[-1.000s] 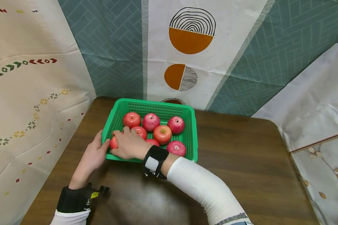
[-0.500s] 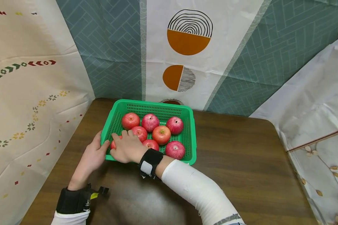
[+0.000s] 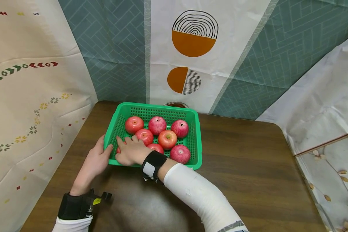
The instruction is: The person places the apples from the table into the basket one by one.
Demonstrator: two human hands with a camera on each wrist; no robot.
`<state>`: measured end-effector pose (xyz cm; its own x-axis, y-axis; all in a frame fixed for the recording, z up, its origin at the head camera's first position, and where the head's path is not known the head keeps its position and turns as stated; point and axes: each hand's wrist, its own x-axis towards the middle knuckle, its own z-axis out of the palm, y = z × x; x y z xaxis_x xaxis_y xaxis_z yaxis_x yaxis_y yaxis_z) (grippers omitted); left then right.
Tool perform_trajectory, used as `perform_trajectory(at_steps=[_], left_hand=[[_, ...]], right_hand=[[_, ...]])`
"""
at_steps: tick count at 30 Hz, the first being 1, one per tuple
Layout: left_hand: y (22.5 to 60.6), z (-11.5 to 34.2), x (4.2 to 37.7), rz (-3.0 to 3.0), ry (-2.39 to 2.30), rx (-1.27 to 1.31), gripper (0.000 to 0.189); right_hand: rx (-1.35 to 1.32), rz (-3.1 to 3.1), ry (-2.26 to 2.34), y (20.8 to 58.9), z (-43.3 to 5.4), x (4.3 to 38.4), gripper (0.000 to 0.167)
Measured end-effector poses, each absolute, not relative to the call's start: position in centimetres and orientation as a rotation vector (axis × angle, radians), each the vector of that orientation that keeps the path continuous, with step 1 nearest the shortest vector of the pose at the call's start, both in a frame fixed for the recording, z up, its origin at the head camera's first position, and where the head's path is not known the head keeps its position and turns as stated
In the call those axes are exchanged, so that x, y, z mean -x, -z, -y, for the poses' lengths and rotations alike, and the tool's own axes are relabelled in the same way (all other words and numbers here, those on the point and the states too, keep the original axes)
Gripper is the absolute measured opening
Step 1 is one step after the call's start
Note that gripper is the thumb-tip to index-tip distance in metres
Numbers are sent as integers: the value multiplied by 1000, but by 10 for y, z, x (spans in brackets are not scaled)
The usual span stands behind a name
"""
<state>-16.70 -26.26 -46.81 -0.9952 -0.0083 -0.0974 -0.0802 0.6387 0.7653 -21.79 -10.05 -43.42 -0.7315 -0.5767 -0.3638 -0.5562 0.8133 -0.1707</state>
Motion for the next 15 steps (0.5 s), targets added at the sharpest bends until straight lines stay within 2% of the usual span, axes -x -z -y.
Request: perform_trajectory(at_steps=[9,15], left_hand=[[470,262,167,-2742,-1339,61,67],[470,278,161,-2577,-1479,24,73]], right_hand=[[1038,-2655,135,424,78,214,65],[1127,-2598,419,388,13,195,62]])
